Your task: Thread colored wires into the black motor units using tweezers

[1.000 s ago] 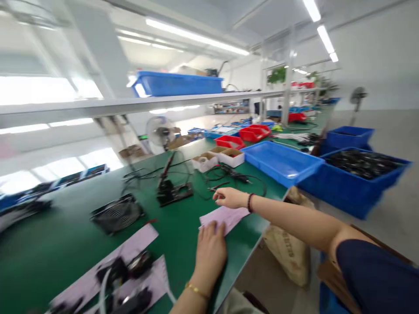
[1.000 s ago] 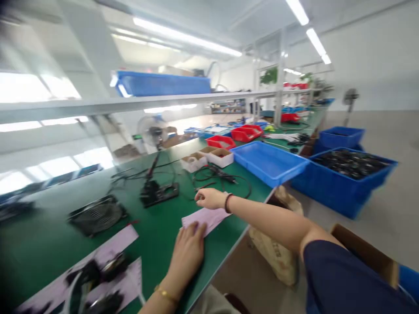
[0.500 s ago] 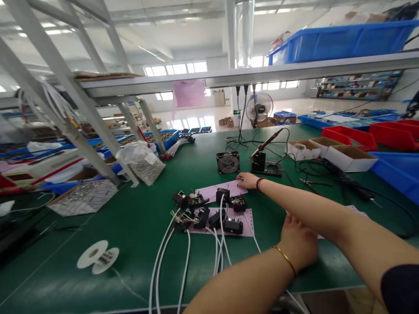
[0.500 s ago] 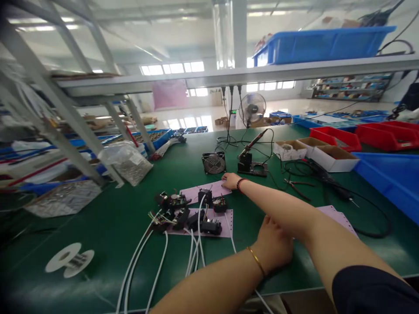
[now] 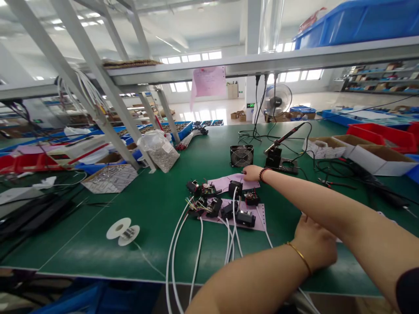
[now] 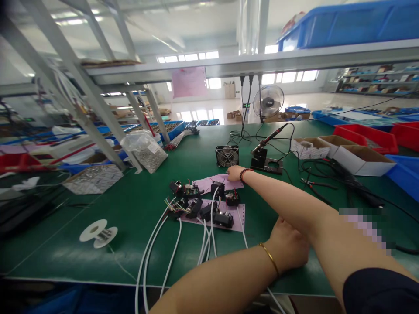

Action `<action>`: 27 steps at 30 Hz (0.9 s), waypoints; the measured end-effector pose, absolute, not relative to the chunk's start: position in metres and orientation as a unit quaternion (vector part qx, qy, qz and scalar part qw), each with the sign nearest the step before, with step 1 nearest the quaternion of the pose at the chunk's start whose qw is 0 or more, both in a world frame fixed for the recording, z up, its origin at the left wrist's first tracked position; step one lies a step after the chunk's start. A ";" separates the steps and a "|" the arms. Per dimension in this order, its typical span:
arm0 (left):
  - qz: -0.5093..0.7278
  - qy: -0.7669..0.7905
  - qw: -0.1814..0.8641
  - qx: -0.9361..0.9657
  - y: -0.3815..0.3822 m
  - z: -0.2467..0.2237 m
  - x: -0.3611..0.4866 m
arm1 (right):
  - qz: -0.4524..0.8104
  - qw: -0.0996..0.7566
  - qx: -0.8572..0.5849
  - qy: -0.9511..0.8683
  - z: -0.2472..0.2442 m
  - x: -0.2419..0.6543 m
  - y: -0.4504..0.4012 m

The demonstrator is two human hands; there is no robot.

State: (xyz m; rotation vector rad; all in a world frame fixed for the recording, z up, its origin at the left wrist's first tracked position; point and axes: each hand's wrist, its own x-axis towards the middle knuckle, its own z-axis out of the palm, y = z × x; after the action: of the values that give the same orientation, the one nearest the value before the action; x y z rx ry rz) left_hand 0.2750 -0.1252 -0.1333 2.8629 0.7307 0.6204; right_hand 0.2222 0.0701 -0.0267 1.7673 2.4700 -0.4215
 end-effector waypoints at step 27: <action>0.157 0.047 0.014 0.986 -0.140 -0.082 0.264 | -0.343 -0.112 0.692 0.625 -0.001 0.523 -0.109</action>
State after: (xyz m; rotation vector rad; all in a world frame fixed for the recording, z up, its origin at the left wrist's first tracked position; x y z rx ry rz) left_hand 0.2640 -0.1403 -0.0816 3.0719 0.1467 0.4895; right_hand 0.5226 -0.1090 -0.0012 2.3453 2.1162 -1.1623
